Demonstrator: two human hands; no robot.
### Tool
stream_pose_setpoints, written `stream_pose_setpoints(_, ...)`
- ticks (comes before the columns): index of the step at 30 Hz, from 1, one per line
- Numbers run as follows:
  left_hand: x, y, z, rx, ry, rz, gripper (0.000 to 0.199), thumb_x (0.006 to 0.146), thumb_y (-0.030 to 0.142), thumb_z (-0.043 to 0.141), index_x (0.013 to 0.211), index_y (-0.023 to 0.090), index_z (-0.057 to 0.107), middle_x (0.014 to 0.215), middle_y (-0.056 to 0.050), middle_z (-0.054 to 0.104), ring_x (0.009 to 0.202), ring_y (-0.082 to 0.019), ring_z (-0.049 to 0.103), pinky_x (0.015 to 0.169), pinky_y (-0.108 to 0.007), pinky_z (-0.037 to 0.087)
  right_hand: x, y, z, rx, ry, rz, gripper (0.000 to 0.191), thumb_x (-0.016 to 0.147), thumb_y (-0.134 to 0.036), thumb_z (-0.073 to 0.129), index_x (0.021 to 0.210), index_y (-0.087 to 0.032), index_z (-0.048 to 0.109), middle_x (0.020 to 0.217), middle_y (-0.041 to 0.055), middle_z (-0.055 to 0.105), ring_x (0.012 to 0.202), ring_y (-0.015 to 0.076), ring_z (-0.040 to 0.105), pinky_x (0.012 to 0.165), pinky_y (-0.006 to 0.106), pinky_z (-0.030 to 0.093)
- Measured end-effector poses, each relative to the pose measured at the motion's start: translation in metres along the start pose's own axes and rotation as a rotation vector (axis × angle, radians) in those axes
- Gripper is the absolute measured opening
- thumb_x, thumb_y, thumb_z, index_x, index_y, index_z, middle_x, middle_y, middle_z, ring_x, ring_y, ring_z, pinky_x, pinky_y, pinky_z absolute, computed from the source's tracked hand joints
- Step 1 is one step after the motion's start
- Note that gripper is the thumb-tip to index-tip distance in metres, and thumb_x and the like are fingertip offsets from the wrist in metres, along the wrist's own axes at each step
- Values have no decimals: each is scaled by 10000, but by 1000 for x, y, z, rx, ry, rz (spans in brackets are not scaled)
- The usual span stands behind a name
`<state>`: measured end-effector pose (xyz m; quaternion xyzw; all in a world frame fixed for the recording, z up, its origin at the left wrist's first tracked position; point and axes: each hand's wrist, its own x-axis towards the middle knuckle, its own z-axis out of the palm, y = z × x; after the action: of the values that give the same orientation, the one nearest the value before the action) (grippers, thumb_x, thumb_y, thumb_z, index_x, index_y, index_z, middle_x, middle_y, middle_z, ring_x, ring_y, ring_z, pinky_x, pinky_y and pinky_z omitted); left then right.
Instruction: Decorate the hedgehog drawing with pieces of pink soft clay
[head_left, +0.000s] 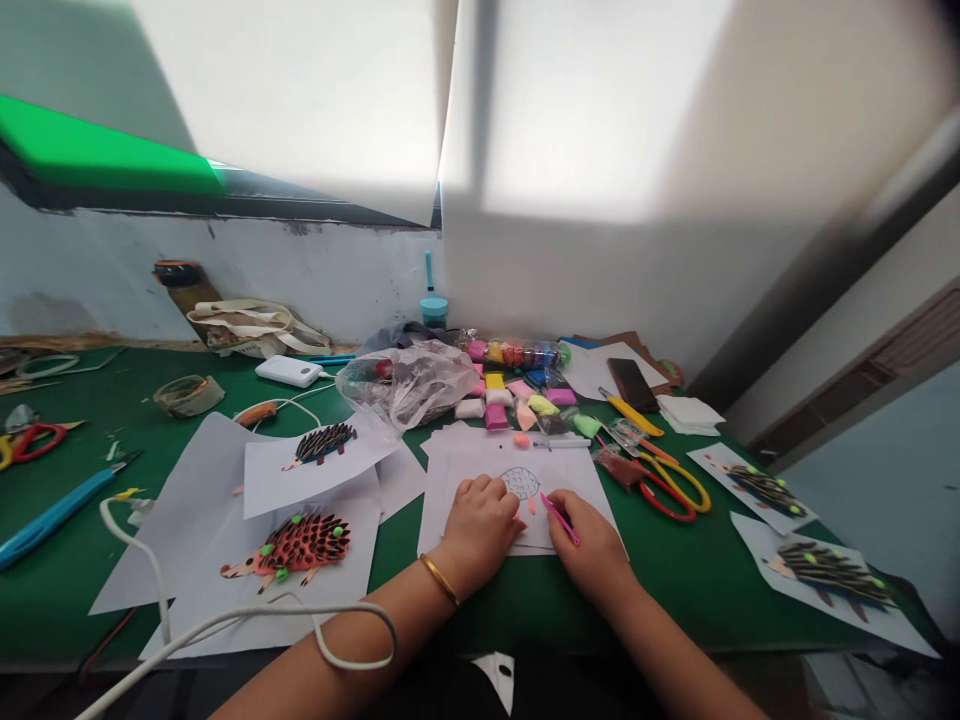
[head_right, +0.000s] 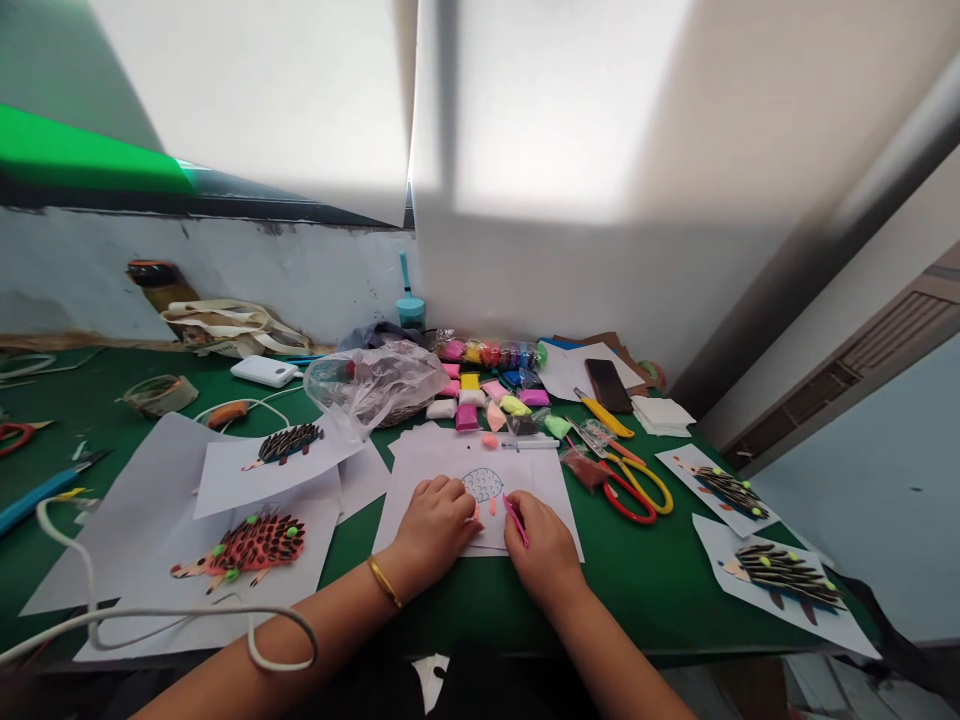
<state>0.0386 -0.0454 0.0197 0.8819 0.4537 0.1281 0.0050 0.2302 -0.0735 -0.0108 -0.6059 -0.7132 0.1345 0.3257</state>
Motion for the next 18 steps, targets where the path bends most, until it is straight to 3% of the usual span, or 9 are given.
stream_pose_setpoints(3, -14, 7, -5, -1, -64, 186, 176, 876, 353, 661, 966, 217, 595, 995, -34, 600, 964, -232, 522, 813, -378, 407, 0, 3, -3, 54, -24, 45, 175, 926, -319, 449, 1008, -226, 573, 937, 41, 684, 869, 213, 641, 757, 313, 477)
stream_pose_setpoints(5, -25, 12, -5, 8, -71, 242, 317, 871, 426, 657, 1089, 212, 575, 1059, -49, 597, 986, -246, 517, 822, -393, 414, 0, 4, -6, 63, -31, 56, 178, 934, -336, 446, 985, -228, 578, 919, 38, 685, 858, 210, 640, 749, 309, 477)
stream_pose_setpoints(8, -35, 16, 0, 7, -69, 237, 448, 869, 474, 646, 1196, 188, 537, 1111, -59, 601, 1007, -255, 517, 876, -417, 412, 0, 3, -12, 38, -46, 49, 188, 937, -341, 439, 959, -231, 590, 891, 39, 684, 848, 216, 638, 723, 306, 473)
stream_pose_setpoints(11, -38, 17, 5, 2, -69, 232, 453, 893, 463, 613, 1231, 173, 525, 1146, -76, 607, 1030, -260, 521, 911, -430, 402, 0, -2, -14, 40, -59, 17, 172, 926, -322, 450, 949, -232, 596, 888, 40, 685, 842, 212, 638, 726, 305, 476)
stream_pose_setpoints(18, -39, 18, 10, 5, -51, 225, 447, 922, 426, 560, 1270, 150, 516, 1168, -105, 613, 1021, -274, 534, 898, -441, 403, 1, -12, 6, 24, 3, -56, 138, 899, -268, 451, 834, -232, 568, 775, 18, 654, 735, 183, 620, 673, 286, 470)
